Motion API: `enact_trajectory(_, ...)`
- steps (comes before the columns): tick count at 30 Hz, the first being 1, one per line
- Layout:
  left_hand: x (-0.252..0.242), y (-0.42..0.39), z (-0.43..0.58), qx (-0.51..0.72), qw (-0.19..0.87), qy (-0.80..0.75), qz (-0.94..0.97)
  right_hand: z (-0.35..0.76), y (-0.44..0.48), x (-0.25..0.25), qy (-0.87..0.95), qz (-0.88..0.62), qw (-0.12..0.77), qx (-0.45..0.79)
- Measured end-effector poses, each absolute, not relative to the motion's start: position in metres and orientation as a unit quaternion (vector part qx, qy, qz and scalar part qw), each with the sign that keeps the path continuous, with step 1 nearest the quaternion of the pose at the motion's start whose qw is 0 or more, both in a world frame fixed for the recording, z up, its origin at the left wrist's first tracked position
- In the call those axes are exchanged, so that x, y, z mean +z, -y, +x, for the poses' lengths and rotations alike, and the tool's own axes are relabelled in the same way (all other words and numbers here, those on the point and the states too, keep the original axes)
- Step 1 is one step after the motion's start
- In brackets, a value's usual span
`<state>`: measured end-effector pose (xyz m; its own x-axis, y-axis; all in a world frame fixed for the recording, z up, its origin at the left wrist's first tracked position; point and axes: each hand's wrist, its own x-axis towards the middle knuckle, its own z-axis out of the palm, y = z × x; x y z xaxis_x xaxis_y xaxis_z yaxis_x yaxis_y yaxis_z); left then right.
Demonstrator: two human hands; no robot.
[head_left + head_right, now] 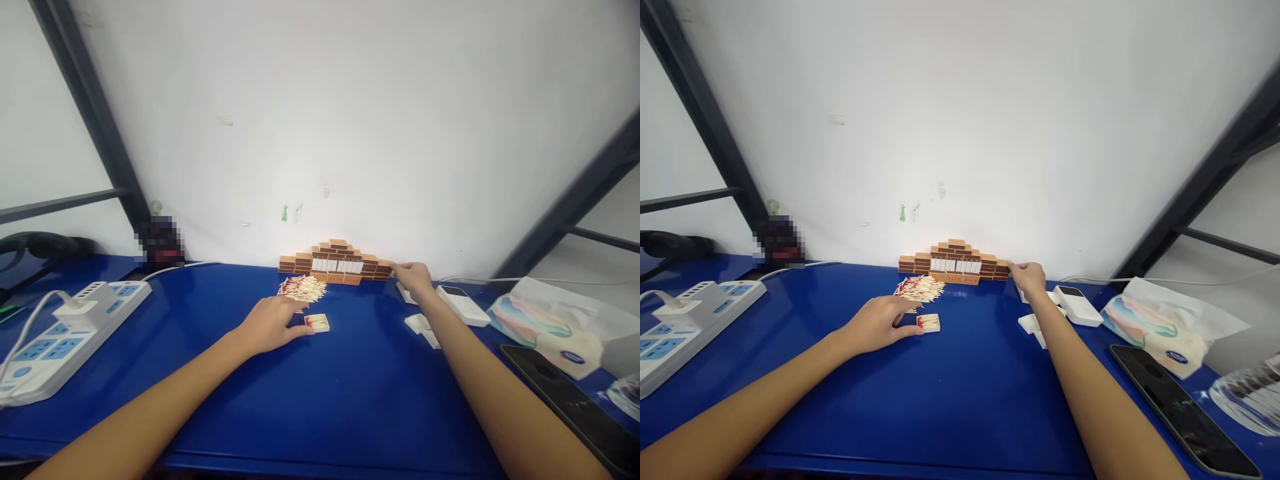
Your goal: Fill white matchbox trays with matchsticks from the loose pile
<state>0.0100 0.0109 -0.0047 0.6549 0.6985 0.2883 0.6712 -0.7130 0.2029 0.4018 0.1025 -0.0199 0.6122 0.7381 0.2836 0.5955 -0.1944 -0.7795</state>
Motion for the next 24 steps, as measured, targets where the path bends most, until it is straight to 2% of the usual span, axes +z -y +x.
enact_trajectory(7, 0.007, -0.014, 0.001, 0.224, -0.025, -0.394, 0.891, 0.397, -0.084, 0.002, 0.385, -0.769, 0.509, 0.030)
enact_trajectory(10, 0.010, -0.018, -0.002, 0.265, -0.047, -0.383, 0.884, 0.380, -0.064, 0.019, 0.414, -0.711, 0.568, 0.031)
enact_trajectory(12, 0.012, -0.019, -0.003, 0.306, -0.058, -0.368, 0.876, 0.353, -0.048, 0.026, 0.447, -0.621, 0.615, 0.190)
enact_trajectory(13, 0.013, -0.019, -0.003, 0.327, -0.058, -0.360, 0.872, 0.335, -0.039, 0.027, 0.459, -0.574, 0.614, 0.287)
enact_trajectory(15, 0.014, -0.017, -0.002, 0.367, -0.045, -0.348, 0.861, 0.296, -0.021, 0.026, 0.488, -0.490, 0.599, 0.405)
enact_trajectory(19, 0.015, -0.015, -0.001, 0.394, -0.003, -0.330, 0.858, 0.231, 0.009, 0.015, 0.519, -0.439, 0.531, 0.505)
enact_trajectory(24, 0.016, -0.017, -0.003, 0.386, 0.022, -0.324, 0.864, 0.216, 0.019, 0.004, 0.558, -0.438, 0.478, 0.518)
